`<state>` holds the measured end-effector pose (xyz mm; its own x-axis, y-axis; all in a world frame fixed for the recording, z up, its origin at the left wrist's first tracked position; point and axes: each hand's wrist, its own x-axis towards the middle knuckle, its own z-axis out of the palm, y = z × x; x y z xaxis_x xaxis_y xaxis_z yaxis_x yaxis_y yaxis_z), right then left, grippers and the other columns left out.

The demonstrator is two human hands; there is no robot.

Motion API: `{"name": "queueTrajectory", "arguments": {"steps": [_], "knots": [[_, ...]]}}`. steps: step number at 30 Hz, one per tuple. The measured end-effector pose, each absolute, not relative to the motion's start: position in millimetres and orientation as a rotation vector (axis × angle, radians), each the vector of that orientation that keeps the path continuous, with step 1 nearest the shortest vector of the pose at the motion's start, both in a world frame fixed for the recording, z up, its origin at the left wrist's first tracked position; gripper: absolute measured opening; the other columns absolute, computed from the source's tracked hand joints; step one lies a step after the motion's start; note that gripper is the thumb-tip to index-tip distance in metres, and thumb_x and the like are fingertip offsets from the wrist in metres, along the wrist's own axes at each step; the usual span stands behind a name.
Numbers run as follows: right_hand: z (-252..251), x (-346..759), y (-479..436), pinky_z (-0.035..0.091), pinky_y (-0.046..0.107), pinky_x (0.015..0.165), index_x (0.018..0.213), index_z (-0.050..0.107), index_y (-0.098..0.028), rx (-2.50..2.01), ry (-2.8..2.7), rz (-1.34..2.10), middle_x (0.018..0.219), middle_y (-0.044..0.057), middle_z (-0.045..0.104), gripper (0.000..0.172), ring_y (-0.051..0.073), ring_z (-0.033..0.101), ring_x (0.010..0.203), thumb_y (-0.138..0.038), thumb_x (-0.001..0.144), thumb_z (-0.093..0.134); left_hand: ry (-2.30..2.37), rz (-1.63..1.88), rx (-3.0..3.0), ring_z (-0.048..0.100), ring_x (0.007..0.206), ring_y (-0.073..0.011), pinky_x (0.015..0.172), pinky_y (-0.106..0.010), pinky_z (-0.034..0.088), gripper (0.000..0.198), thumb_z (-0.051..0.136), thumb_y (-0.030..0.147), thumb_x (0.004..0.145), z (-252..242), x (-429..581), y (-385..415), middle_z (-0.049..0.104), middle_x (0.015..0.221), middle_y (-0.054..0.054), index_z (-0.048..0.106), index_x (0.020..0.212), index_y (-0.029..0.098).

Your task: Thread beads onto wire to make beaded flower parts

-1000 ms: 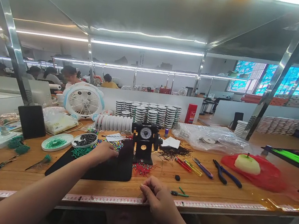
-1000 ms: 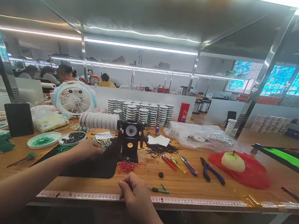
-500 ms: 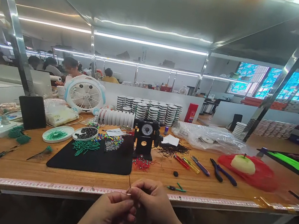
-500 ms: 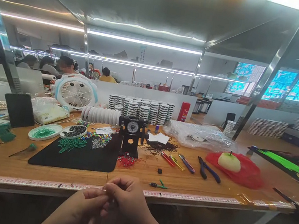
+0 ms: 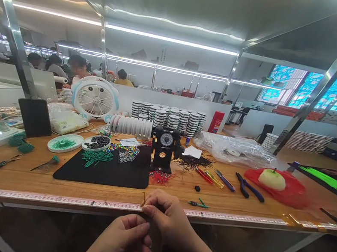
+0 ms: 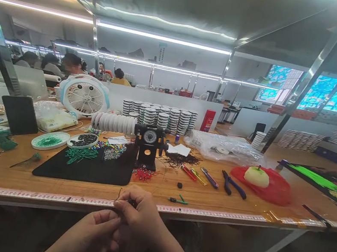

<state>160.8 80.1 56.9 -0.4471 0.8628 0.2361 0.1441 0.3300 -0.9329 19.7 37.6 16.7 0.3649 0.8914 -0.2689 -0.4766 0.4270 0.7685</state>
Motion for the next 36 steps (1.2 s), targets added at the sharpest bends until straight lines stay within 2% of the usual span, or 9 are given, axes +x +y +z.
{"name": "queueTrajectory", "arguments": {"steps": [2,5,11,18,29,36], "knots": [[59,162,77,0.041,0.023,0.061,0.069,0.056,-0.015,-0.913,-1.779,1.196,0.069,0.001,0.057,0.016,0.012,0.053,0.064,-0.028,0.078,0.058,0.691,1.070,0.472,0.050,0.051,-0.0078,0.041,-0.015,0.033,0.021,0.073,0.025,0.068,17,18,38,0.055,0.064,-0.003,0.059,0.069,0.010],[58,163,70,0.038,0.020,0.048,0.072,0.053,-0.016,-1.033,-1.656,1.402,0.055,-0.003,0.052,0.020,0.009,0.049,0.049,-0.034,0.080,0.055,0.627,1.147,0.237,0.045,0.050,-0.0051,0.042,-0.015,0.032,0.018,0.072,0.023,0.068,17,17,37,0.051,0.064,0.000,0.058,0.073,0.011],[45,162,58,0.042,0.023,0.055,0.071,0.056,-0.014,-0.975,-1.491,1.530,0.064,0.001,0.059,0.025,0.012,0.053,0.057,-0.038,0.075,0.060,0.659,1.168,0.200,0.033,0.038,-0.0029,0.035,-0.014,0.026,0.013,0.064,0.024,0.075,21,19,34,0.042,0.055,0.005,0.054,0.075,0.015],[36,149,45,0.038,0.022,0.050,0.058,0.051,-0.015,-1.051,-1.503,1.201,0.053,-0.001,0.050,0.023,0.010,0.045,0.051,-0.031,0.073,0.058,0.679,1.141,0.193,0.028,0.034,-0.0038,0.036,-0.015,0.027,0.015,0.062,0.027,0.078,28,23,32,0.028,0.044,0.008,0.053,0.073,0.016],[25,148,41,0.038,0.023,0.053,0.059,0.051,-0.016,-1.082,-1.568,1.071,0.057,0.000,0.053,0.019,0.012,0.047,0.055,-0.025,0.075,0.054,0.571,1.111,0.168,0.029,0.035,-0.0047,0.037,-0.016,0.029,0.015,0.058,0.026,0.082,25,21,30,0.028,0.043,0.008,0.053,0.072,0.016],[22,146,39,0.038,0.023,0.052,0.060,0.050,-0.016,-1.067,-1.546,1.103,0.057,0.000,0.053,0.018,0.011,0.048,0.054,-0.024,0.076,0.053,0.560,1.109,0.181,0.027,0.034,-0.0041,0.037,-0.016,0.028,0.026,0.058,0.027,0.082,22,20,29,0.027,0.042,0.008,0.047,0.060,0.015]]}}
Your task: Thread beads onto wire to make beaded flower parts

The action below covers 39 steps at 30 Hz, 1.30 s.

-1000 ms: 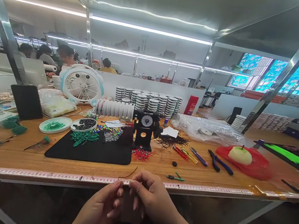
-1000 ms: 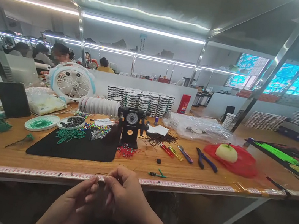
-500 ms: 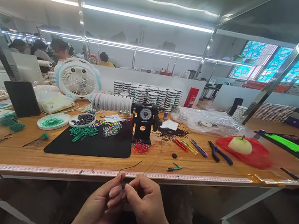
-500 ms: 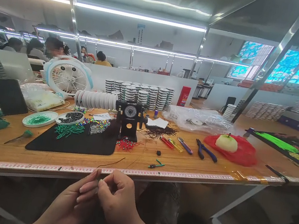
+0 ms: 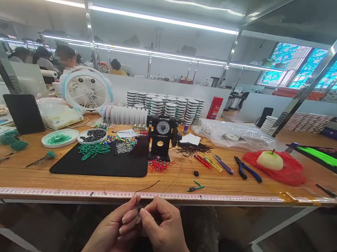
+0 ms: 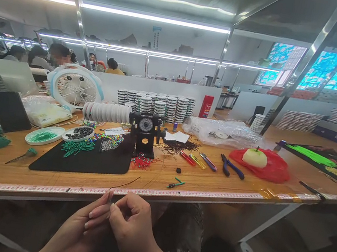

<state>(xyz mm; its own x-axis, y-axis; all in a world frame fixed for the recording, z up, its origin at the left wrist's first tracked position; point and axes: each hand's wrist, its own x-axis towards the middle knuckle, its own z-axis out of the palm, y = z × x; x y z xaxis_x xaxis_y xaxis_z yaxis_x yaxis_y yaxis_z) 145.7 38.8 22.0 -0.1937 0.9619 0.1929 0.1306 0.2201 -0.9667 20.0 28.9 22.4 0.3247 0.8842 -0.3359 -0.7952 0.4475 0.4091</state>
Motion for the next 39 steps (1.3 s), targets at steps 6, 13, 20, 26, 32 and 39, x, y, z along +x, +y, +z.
{"name": "queueTrajectory", "arguments": {"steps": [6,13,20,26,32,39], "knots": [[24.2,146.2,37.6,0.039,0.023,0.054,0.061,0.048,-0.016,-1.066,-1.527,1.090,0.057,0.000,0.054,0.018,0.011,0.049,0.055,-0.023,0.077,0.052,0.577,1.089,0.207,0.029,0.035,-0.0039,0.037,-0.015,0.029,0.036,0.062,0.028,0.079,25.3,24.0,25.1,0.027,0.041,0.007,0.041,0.053,0.015],[20.6,149.5,35.8,0.038,0.023,0.055,0.060,0.049,-0.016,-1.061,-1.578,1.012,0.059,0.001,0.055,0.017,0.012,0.050,0.057,-0.020,0.076,0.051,0.499,1.079,0.175,0.026,0.034,-0.0027,0.035,-0.014,0.026,0.031,0.063,0.026,0.078,24.2,23.4,28.2,0.029,0.041,0.008,0.045,0.057,0.014],[22.9,150.1,34.0,0.038,0.023,0.056,0.060,0.049,-0.016,-1.053,-1.576,1.028,0.059,0.001,0.056,0.016,0.012,0.049,0.057,-0.020,0.075,0.052,0.510,1.089,0.168,0.026,0.033,-0.0030,0.035,-0.014,0.027,0.025,0.061,0.025,0.080,19.8,22.7,27.9,0.029,0.041,0.008,0.047,0.061,0.014],[22.9,150.3,34.5,0.038,0.023,0.056,0.060,0.048,-0.016,-1.054,-1.572,1.026,0.058,0.001,0.055,0.017,0.012,0.049,0.058,-0.020,0.075,0.052,0.526,1.074,0.189,0.025,0.034,-0.0033,0.035,-0.014,0.026,0.028,0.063,0.025,0.078,22.6,23.1,27.7,0.029,0.041,0.008,0.046,0.059,0.015],[21.0,148.6,35.3,0.038,0.024,0.055,0.061,0.047,-0.016,-1.052,-1.526,1.089,0.058,0.001,0.056,0.017,0.013,0.049,0.057,-0.022,0.076,0.052,0.570,1.075,0.221,0.024,0.034,-0.0038,0.035,-0.015,0.025,0.035,0.065,0.028,0.077,22.7,23.5,27.3,0.027,0.041,0.008,0.041,0.053,0.015],[19.9,148.0,36.1,0.038,0.023,0.054,0.060,0.047,-0.016,-1.044,-1.503,1.115,0.057,0.000,0.055,0.017,0.011,0.049,0.055,-0.021,0.076,0.052,0.605,1.081,0.234,0.026,0.036,-0.0040,0.036,-0.016,0.025,0.039,0.068,0.030,0.073,23.3,25.2,25.9,0.028,0.041,0.008,0.039,0.051,0.016]]}}
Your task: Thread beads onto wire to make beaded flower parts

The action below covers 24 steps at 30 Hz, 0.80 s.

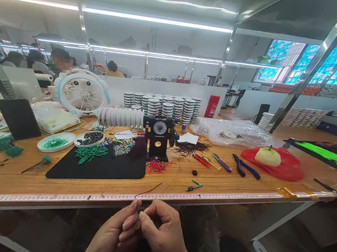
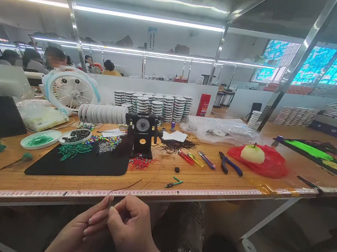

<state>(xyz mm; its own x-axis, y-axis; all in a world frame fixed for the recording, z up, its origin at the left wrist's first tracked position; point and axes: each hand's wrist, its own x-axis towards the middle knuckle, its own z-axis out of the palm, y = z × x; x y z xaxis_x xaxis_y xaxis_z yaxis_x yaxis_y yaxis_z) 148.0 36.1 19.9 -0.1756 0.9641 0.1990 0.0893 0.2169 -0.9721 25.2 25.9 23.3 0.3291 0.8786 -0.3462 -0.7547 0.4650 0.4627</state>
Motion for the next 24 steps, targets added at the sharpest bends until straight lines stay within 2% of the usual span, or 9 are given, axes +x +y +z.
{"name": "queueTrajectory", "arguments": {"steps": [8,13,15,21,24], "knots": [[19,150,34,0.041,0.023,0.055,0.062,0.049,-0.015,-1.038,-1.503,1.133,0.059,0.001,0.057,0.019,0.012,0.052,0.056,-0.025,0.077,0.054,0.606,1.065,0.285,0.023,0.036,-0.0037,0.038,-0.017,0.025,0.045,0.071,0.033,0.069,22,25,25,0.025,0.039,0.008,0.036,0.046,0.016],[25,148,36,0.047,0.027,0.060,0.072,0.055,-0.013,-0.849,-1.319,1.559,0.064,0.004,0.062,0.023,0.014,0.059,0.057,-0.034,0.079,0.056,0.644,1.065,0.289,0.021,0.036,-0.0031,0.038,-0.017,0.020,0.047,0.071,0.036,0.069,20,26,26,0.025,0.038,0.008,0.036,0.045,0.015],[28,147,37,0.048,0.030,0.061,0.070,0.055,-0.012,-0.802,-1.239,1.650,0.062,0.004,0.062,0.024,0.014,0.059,0.055,-0.035,0.077,0.059,0.654,1.075,0.291,0.021,0.037,-0.0026,0.037,-0.016,0.018,0.047,0.071,0.035,0.070,19,26,26,0.025,0.039,0.008,0.036,0.046,0.015],[29,146,38,0.044,0.023,0.052,0.062,0.051,-0.013,-0.837,-1.193,1.574,0.052,0.000,0.058,0.020,0.010,0.054,0.048,-0.027,0.073,0.062,0.609,1.059,0.259,0.021,0.035,-0.0022,0.035,-0.015,0.018,0.048,0.071,0.034,0.070,17,25,26,0.024,0.038,0.008,0.035,0.044,0.014],[28,146,37,0.045,0.024,0.054,0.061,0.052,-0.013,-0.901,-1.207,1.524,0.054,0.001,0.059,0.022,0.011,0.056,0.052,-0.029,0.072,0.062,0.583,1.050,0.234,0.021,0.034,-0.0021,0.035,-0.015,0.018,0.047,0.070,0.032,0.071,16,25,26,0.026,0.038,0.008,0.036,0.045,0.014]]}}
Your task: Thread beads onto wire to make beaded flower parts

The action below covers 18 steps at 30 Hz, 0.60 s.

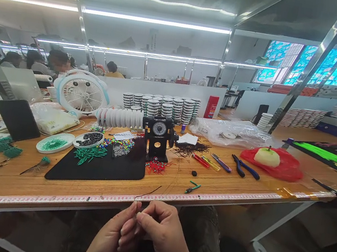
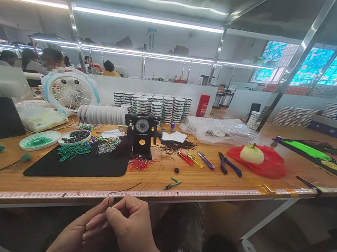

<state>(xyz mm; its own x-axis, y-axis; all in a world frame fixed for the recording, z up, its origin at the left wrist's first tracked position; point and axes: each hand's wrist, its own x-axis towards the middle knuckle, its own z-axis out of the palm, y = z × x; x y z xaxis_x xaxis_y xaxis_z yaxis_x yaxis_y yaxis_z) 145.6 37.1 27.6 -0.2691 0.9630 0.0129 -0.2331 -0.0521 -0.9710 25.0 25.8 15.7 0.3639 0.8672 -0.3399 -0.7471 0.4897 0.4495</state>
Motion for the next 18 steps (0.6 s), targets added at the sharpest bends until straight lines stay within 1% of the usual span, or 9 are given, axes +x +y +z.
{"name": "queueTrajectory", "arguments": {"steps": [3,8,11,18], "knots": [[26.8,145.3,36.2,0.047,0.027,0.059,0.062,0.052,-0.014,-0.919,-1.206,1.529,0.059,0.003,0.061,0.024,0.014,0.059,0.057,-0.034,0.072,0.062,0.563,1.051,0.210,0.022,0.034,-0.0018,0.034,-0.014,0.017,0.044,0.070,0.031,0.071,15.0,25.0,25.6,0.028,0.038,0.007,0.039,0.046,0.014],[26.6,144.7,35.8,0.048,0.030,0.062,0.063,0.052,-0.014,-0.942,-1.210,1.522,0.060,0.004,0.062,0.026,0.016,0.061,0.057,-0.036,0.071,0.063,0.558,1.055,0.208,0.020,0.034,-0.0010,0.034,-0.013,0.016,0.046,0.071,0.029,0.071,15.8,25.6,25.0,0.028,0.038,0.008,0.036,0.045,0.013],[26.6,144.2,35.8,0.048,0.031,0.063,0.062,0.051,-0.014,-0.937,-1.196,1.524,0.058,0.003,0.062,0.026,0.016,0.061,0.057,-0.035,0.070,0.064,0.573,1.066,0.225,0.021,0.034,-0.0010,0.034,-0.013,0.017,0.046,0.072,0.031,0.070,16.3,25.6,24.3,0.029,0.039,0.007,0.037,0.045,0.013],[27.2,142.9,35.6,0.049,0.030,0.058,0.064,0.047,-0.015,-0.784,-1.166,1.644,0.057,0.002,0.062,0.020,0.015,0.061,0.051,-0.027,0.075,0.059,0.564,1.057,0.232,0.020,0.034,-0.0011,0.034,-0.014,0.017,0.046,0.072,0.031,0.069,15.8,25.7,24.8,0.028,0.038,0.007,0.037,0.044,0.013]]}}
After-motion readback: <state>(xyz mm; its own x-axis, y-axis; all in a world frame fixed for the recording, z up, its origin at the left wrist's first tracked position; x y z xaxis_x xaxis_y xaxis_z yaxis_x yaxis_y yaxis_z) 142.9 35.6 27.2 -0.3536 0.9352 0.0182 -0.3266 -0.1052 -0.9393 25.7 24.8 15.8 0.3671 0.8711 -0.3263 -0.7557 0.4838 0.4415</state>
